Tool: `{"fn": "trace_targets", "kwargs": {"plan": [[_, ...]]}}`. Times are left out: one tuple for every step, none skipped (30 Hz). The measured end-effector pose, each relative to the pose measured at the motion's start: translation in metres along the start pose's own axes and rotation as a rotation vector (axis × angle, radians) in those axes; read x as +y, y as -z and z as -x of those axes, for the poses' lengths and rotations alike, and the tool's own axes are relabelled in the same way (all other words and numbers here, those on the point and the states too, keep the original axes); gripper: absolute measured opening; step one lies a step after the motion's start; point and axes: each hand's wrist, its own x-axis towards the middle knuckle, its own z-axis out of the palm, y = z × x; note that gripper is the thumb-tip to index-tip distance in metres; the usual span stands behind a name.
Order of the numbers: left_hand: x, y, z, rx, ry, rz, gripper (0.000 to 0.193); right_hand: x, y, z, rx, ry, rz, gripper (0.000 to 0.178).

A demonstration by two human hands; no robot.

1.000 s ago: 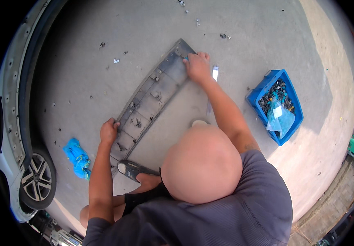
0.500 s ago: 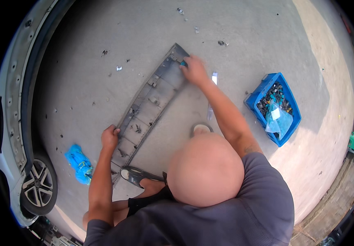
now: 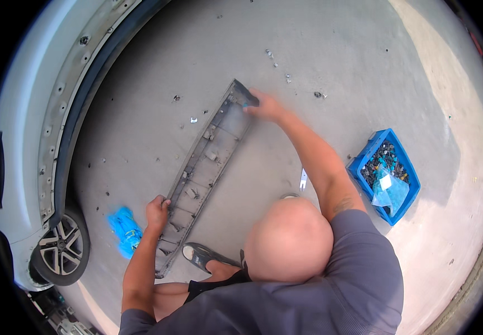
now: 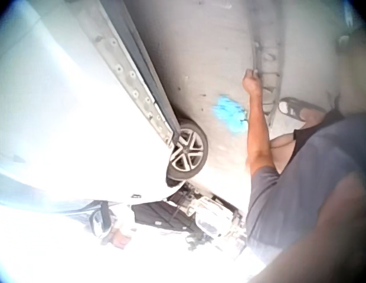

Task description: The person inserts blue plastic fasteners into a long gray plastic trim piece, then aligns and snaps the trim onto the lower edge of a white car bumper. The person uses a wrench to tighten a bolt near the front wheel arch.

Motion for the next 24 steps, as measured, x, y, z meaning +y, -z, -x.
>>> {"fn": "trace_targets", "kwargs": {"plan": [[-0.002,-0.003,0.001,0.011,0.009,-0.027,0.025,-0.006,-0.002,0.001,0.005,-0.005,-0.010,0.084],[-0.007,-0.002,0.000,0.022,0.017,-0.054,0.024,-0.012,-0.005,0.002,0.011,-0.012,-0.019,0.083],[-0.005,0.000,-0.010,0.024,-0.036,0.001,0.023,-0.009,-0.012,0.005,0.229,0.110,-0.021,0.067],[-0.008,0.011,-0.007,-0.009,-0.023,0.009,0.023,-0.032,-0.018,0.008,0.232,0.158,-0.029,0.061],[-0.011,0.025,-0.004,-0.043,-0.010,0.019,0.024,-0.053,-0.018,0.009,0.237,0.205,-0.036,0.054],[-0.015,0.044,0.005,-0.070,0.012,0.030,0.024,-0.084,-0.015,0.014,0.233,0.260,-0.048,0.048],[-0.017,0.063,0.009,-0.130,-0.013,0.046,0.027,-0.109,-0.008,0.019,0.204,0.299,0.010,0.045],[-0.017,0.083,0.009,-0.190,-0.046,0.063,0.030,-0.132,0.002,0.025,0.182,0.337,0.073,0.043],[-0.013,0.101,0.008,-0.250,-0.084,0.082,0.033,-0.154,0.012,0.030,0.164,0.373,0.139,0.040],[-0.002,0.121,0.006,-0.384,-0.119,0.010,0.036,-0.174,0.023,0.039,0.149,0.420,0.182,0.036],[0.010,0.143,0.002,-0.520,-0.153,-0.062,0.039,-0.192,0.034,0.050,0.132,0.463,0.225,0.032],[0.020,0.160,0.002,-0.654,-0.180,-0.138,0.043,-0.207,0.043,0.060,0.113,0.511,0.263,0.028],[0.029,0.169,0.002,-0.656,-0.276,-0.059,0.051,-0.219,0.049,0.068,0.133,0.571,0.280,0.027],[0.042,0.177,0.000,-0.584,-0.337,0.092,0.053,-0.230,0.052,0.076,0.154,0.631,0.295,0.026],[0.066,0.183,-0.005,-0.508,-0.402,0.245,0.055,-0.239,0.055,0.082,0.177,0.690,0.317,0.025],[0.086,0.185,-0.013,-0.431,-0.465,0.395,0.056,-0.246,0.057,0.087,0.210,0.729,0.344,0.025],[0.100,0.183,-0.020,-0.369,-0.470,0.497,0.057,-0.253,0.059,0.092,0.245,0.768,0.369,0.025],[0.110,0.179,-0.025,-0.304,-0.474,0.600,0.058,-0.257,0.058,0.097,0.278,0.807,0.396,0.025],[0.120,0.174,-0.028,-0.245,-0.476,0.710,0.060,-0.257,0.058,0.102,0.293,0.817,0.425,0.026],[0.129,0.172,-0.029,-0.253,-0.488,0.671,0.057,-0.256,0.057,0.106,0.325,0.813,0.416,0.027],[0.138,0.173,-0.029,-0.266,-0.503,0.632,0.055,-0.253,0.054,0.110,0.360,0.803,0.409,0.028],[0.149,0.172,-0.030,-0.278,-0.520,0.591,0.053,-0.247,0.052,0.112,0.397,0.795,0.403,0.029],[0.166,0.174,-0.025,-0.261,-0.509,0.534,0.048,-0.241,0.051,0.112,0.424,0.825,0.383,0.030],[0.186,0.177,-0.017,-0.255,-0.496,0.482,0.044,-0.232,0.050,0.115,0.448,0.843,0.367,0.032]]}}
